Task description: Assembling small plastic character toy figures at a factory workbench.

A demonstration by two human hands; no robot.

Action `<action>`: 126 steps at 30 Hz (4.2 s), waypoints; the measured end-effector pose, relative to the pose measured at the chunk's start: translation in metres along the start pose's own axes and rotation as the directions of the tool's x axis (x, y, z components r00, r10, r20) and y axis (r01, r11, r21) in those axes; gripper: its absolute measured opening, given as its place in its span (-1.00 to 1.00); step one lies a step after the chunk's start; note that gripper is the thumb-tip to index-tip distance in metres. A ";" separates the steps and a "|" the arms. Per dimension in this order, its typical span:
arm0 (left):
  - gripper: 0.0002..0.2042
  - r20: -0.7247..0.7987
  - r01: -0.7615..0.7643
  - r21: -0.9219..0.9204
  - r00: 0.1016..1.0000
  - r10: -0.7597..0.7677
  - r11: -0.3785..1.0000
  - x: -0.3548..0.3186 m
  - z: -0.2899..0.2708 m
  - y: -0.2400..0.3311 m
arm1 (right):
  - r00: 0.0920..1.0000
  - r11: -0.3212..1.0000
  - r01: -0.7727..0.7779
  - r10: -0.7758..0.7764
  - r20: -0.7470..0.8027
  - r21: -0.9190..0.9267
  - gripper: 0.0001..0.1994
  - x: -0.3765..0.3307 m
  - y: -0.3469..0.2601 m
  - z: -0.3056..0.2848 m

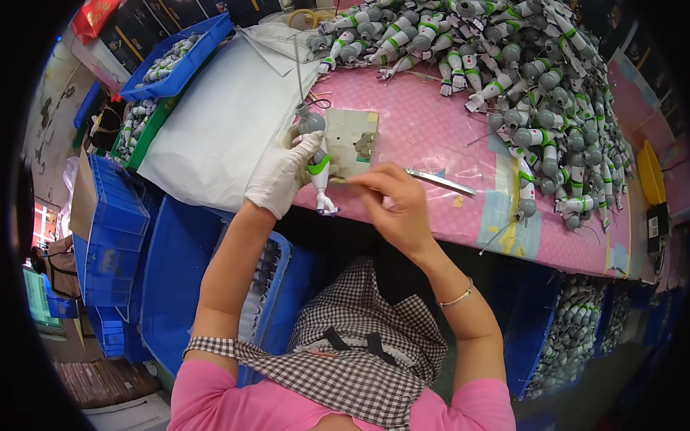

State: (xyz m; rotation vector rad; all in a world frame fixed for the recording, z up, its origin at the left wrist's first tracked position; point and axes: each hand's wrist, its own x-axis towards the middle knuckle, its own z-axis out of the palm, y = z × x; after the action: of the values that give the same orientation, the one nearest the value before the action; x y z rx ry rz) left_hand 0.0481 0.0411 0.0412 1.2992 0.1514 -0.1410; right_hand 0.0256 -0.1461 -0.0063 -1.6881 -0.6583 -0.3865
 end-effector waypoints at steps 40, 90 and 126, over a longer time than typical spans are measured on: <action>-0.50 -0.028 -0.067 0.111 0.997 0.071 0.992 0.008 0.005 -0.014 | 0.916 0.843 0.376 -0.400 0.018 -0.383 -0.75 0.006 0.004 0.026; -0.53 -0.029 -0.111 0.143 0.993 0.116 0.983 0.010 0.005 -0.016 | 0.912 0.835 0.373 -0.411 -0.008 -0.405 -0.73 0.005 0.009 0.028; -0.56 -0.058 -0.055 0.094 0.996 0.061 0.994 0.006 0.008 -0.013 | 0.902 0.830 0.379 -0.430 -0.038 -0.410 -0.75 0.000 0.010 0.029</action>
State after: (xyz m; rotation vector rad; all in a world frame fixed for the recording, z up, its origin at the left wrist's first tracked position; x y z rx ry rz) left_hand 0.0522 0.0294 0.0296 1.3996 0.1601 -0.0596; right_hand 0.0294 -0.1192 -0.0206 -1.8751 -0.8900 -0.9824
